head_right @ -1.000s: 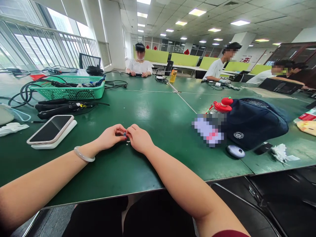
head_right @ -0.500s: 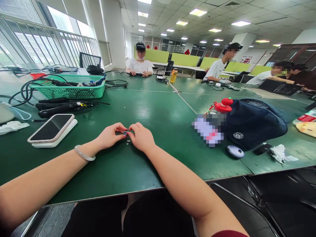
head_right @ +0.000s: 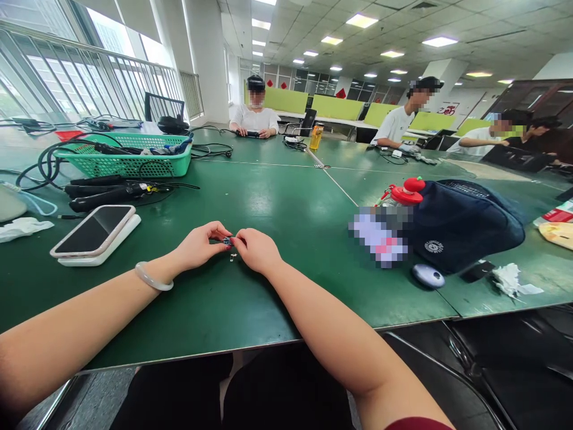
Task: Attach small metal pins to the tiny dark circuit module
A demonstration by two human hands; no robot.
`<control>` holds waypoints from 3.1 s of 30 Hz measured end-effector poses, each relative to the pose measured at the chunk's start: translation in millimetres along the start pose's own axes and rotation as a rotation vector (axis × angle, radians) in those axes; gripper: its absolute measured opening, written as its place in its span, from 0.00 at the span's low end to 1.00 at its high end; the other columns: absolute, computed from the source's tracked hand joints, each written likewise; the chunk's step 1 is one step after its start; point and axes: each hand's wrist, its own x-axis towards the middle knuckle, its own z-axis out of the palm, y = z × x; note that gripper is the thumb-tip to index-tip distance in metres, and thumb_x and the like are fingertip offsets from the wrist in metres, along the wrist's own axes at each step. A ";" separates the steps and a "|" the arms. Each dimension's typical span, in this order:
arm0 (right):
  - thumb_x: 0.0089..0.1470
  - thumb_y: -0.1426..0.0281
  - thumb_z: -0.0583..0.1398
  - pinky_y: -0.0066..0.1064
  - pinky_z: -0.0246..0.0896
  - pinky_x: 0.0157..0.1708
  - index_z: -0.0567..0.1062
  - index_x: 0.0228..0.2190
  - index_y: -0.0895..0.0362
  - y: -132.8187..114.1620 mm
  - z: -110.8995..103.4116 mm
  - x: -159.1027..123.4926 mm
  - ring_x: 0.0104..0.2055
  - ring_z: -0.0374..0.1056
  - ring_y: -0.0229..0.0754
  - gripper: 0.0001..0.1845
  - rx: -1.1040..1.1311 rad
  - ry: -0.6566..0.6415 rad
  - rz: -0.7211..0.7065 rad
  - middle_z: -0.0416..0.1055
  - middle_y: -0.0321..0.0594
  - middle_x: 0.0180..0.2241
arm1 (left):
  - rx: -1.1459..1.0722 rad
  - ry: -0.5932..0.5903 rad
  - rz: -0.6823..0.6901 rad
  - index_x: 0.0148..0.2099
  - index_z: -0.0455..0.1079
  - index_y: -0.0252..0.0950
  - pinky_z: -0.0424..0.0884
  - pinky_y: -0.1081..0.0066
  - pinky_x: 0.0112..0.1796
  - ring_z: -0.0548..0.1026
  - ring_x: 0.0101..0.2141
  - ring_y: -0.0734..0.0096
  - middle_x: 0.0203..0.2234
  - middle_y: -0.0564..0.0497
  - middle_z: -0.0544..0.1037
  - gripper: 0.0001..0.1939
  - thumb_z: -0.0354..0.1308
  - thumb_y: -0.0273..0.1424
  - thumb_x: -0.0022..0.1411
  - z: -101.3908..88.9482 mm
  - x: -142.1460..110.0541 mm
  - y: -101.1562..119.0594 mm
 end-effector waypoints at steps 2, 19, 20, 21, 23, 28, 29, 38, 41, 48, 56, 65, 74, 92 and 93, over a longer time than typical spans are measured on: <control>0.61 0.62 0.46 0.25 0.48 0.29 0.69 0.27 0.57 3.5 -3.1 -0.5 0.30 0.59 0.34 0.19 -0.005 -0.019 -0.003 0.66 0.35 0.27 | 0.036 0.018 -0.012 0.35 0.66 0.37 0.69 0.66 0.39 0.74 0.34 0.68 0.30 0.51 0.76 0.10 0.58 0.34 0.50 -0.3 -0.3 0.9; 0.58 0.65 0.53 0.25 0.54 0.32 0.70 0.34 0.56 -1.2 0.8 -1.7 0.34 0.65 0.34 0.09 -0.269 -0.225 -0.157 0.66 0.38 0.35 | 0.131 0.072 -0.075 0.36 0.67 0.38 0.69 0.68 0.39 0.74 0.35 0.69 0.31 0.52 0.76 0.09 0.57 0.32 0.50 -2.1 0.7 -0.5; 0.59 0.65 0.52 0.26 0.54 0.32 0.70 0.35 0.56 -2.1 0.0 -2.0 0.34 0.66 0.35 0.10 -0.297 -0.237 -0.173 0.66 0.38 0.36 | 0.131 0.072 -0.073 0.36 0.67 0.38 0.69 0.68 0.39 0.74 0.35 0.69 0.32 0.52 0.76 0.09 0.57 0.32 0.50 -2.1 0.7 -0.4; 0.59 0.65 0.51 0.26 0.55 0.33 0.69 0.36 0.56 -3.0 -0.6 -2.3 0.34 0.66 0.36 0.10 -0.323 -0.247 -0.186 0.66 0.39 0.37 | 0.132 0.072 -0.075 0.36 0.67 0.38 0.69 0.68 0.39 0.74 0.35 0.69 0.32 0.52 0.76 0.10 0.57 0.32 0.50 -2.1 0.8 -0.6; 0.60 0.65 0.49 0.27 0.56 0.33 0.69 0.38 0.56 -4.5 -1.4 -2.7 0.35 0.67 0.37 0.12 -0.372 -0.260 -0.195 0.66 0.40 0.38 | 0.140 0.074 -0.079 0.37 0.67 0.38 0.69 0.68 0.38 0.74 0.34 0.69 0.31 0.52 0.77 0.10 0.57 0.32 0.50 -2.5 1.2 -1.9; 0.61 0.67 0.47 0.27 0.56 0.32 0.67 0.38 0.57 -4.3 -0.3 -3.1 0.34 0.67 0.37 0.12 -0.429 -0.258 -0.186 0.65 0.41 0.37 | 0.153 0.082 -0.080 0.37 0.67 0.38 0.69 0.68 0.38 0.74 0.34 0.69 0.32 0.52 0.77 0.10 0.57 0.33 0.50 -4.1 1.7 -4.5; 0.60 0.68 0.47 0.27 0.56 0.32 0.67 0.38 0.57 -3.5 -0.2 -3.3 0.34 0.67 0.37 0.11 -0.425 -0.259 -0.184 0.65 0.40 0.38 | 0.153 0.082 -0.082 0.37 0.67 0.38 0.69 0.68 0.38 0.74 0.34 0.69 0.31 0.52 0.77 0.10 0.57 0.33 0.50 -4.2 1.7 -4.6; 0.53 0.75 0.53 0.27 0.53 0.29 0.69 0.32 0.56 6.5 -14.0 -7.9 0.32 0.65 0.37 0.06 -0.389 -0.255 -0.157 0.67 0.39 0.35 | 0.119 0.050 -0.077 0.36 0.67 0.38 0.69 0.66 0.40 0.74 0.35 0.68 0.31 0.52 0.76 0.10 0.58 0.33 0.48 -3.2 1.1 -3.4; 0.50 0.75 0.55 0.27 0.51 0.28 0.70 0.30 0.56 8.6 -18.3 -9.0 0.32 0.66 0.38 0.04 -0.388 -0.301 -0.114 0.68 0.38 0.33 | 0.115 0.042 -0.074 0.35 0.67 0.38 0.69 0.66 0.40 0.74 0.34 0.68 0.30 0.51 0.76 0.11 0.59 0.34 0.48 -3.1 0.9 -3.4; 0.52 0.76 0.52 0.28 0.49 0.26 0.68 0.32 0.56 -0.8 -21.5 -9.7 0.30 0.63 0.37 0.07 -0.409 -0.147 -0.075 0.67 0.39 0.34 | 0.069 -0.020 -0.047 0.35 0.67 0.38 0.69 0.67 0.39 0.74 0.34 0.68 0.31 0.52 0.76 0.11 0.59 0.34 0.48 -0.5 -1.3 1.5; 0.51 0.76 0.53 0.28 0.50 0.27 0.68 0.32 0.56 -6.1 -21.8 -11.2 0.30 0.63 0.37 0.06 -0.434 -0.150 -0.073 0.66 0.39 0.33 | 0.071 -0.043 -0.049 0.35 0.67 0.38 0.69 0.66 0.39 0.74 0.34 0.67 0.30 0.52 0.76 0.11 0.59 0.35 0.48 0.4 -3.1 7.5; 0.57 0.74 0.49 0.27 0.52 0.30 0.68 0.35 0.57 -12.9 -11.1 -10.2 0.33 0.63 0.37 0.08 -0.364 0.002 -0.169 0.65 0.39 0.35 | 0.029 -0.068 -0.030 0.32 0.65 0.37 0.69 0.67 0.38 0.74 0.34 0.67 0.30 0.52 0.76 0.11 0.60 0.35 0.46 0.8 -4.7 12.7; 0.58 0.74 0.48 0.27 0.52 0.30 0.68 0.36 0.57 -11.8 -12.0 -9.6 0.34 0.62 0.36 0.10 -0.365 0.004 -0.173 0.65 0.40 0.36 | -0.009 -0.074 -0.004 0.32 0.66 0.37 0.69 0.66 0.39 0.73 0.34 0.68 0.30 0.52 0.75 0.11 0.61 0.35 0.46 1.4 -4.1 10.8; 0.57 0.69 0.52 0.25 0.52 0.31 0.72 0.32 0.55 -5.9 -19.1 -9.9 0.32 0.63 0.34 0.09 -0.204 -0.086 -0.127 0.68 0.36 0.33 | 0.291 0.055 -0.085 0.33 0.68 0.40 0.67 0.67 0.36 0.74 0.33 0.65 0.30 0.53 0.77 0.09 0.58 0.36 0.48 -3.8 -2.3 6.9; 0.55 0.67 0.54 0.25 0.52 0.30 0.73 0.30 0.55 -4.0 -19.0 -9.6 0.31 0.63 0.34 0.08 -0.189 -0.131 -0.134 0.68 0.36 0.32 | 0.301 0.066 -0.098 0.33 0.68 0.40 0.67 0.67 0.35 0.74 0.33 0.65 0.30 0.53 0.77 0.09 0.58 0.37 0.48 -4.3 -1.8 5.4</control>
